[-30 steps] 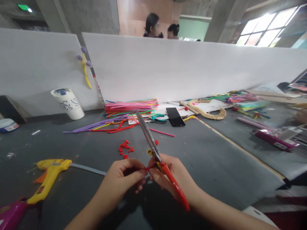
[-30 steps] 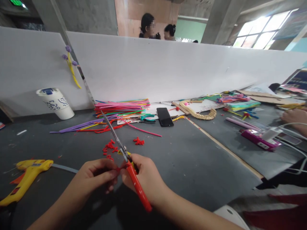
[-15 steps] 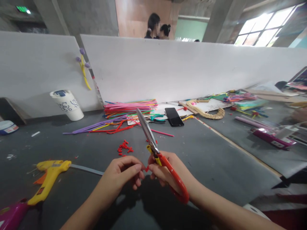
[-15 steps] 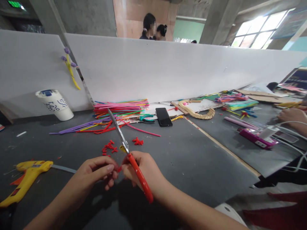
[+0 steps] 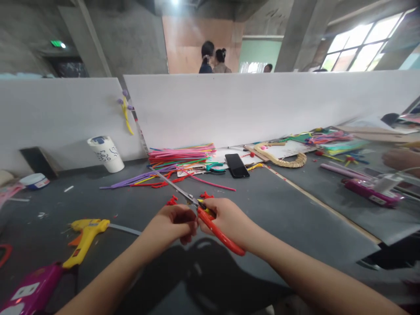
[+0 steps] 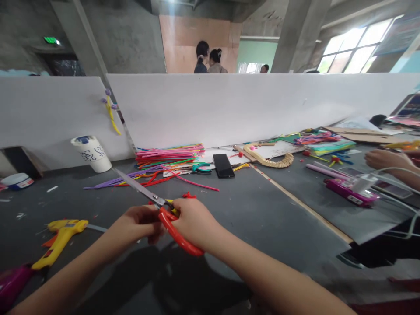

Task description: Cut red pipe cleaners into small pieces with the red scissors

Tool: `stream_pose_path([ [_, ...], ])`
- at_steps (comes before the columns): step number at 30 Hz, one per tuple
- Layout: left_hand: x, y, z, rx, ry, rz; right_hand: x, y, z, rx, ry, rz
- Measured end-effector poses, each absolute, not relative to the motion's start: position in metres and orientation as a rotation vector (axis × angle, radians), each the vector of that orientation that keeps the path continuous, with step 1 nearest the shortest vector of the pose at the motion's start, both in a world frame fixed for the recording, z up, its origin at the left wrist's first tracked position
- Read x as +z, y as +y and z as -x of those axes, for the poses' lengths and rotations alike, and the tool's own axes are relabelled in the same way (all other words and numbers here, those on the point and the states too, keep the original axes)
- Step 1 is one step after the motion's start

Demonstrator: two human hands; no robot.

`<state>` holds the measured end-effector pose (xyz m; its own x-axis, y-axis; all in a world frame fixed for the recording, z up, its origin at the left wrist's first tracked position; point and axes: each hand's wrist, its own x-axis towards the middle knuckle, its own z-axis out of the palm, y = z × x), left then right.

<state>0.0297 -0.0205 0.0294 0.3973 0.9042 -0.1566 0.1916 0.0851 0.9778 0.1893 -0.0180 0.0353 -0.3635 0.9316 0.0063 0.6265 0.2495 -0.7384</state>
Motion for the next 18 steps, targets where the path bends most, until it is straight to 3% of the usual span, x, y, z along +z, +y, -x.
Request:
stream_pose_path([
  [9, 0.028, -0.042, -0.039, 0.932, 1.151, -1.324, 0.039, -0.028, -0.188, 0.676, -2.173, 1.369],
  [18, 0.007, -0.048, -0.024, 0.884, 1.250, -1.373, 0.030, -0.027, -0.192, 0.542, -2.215, 1.418],
])
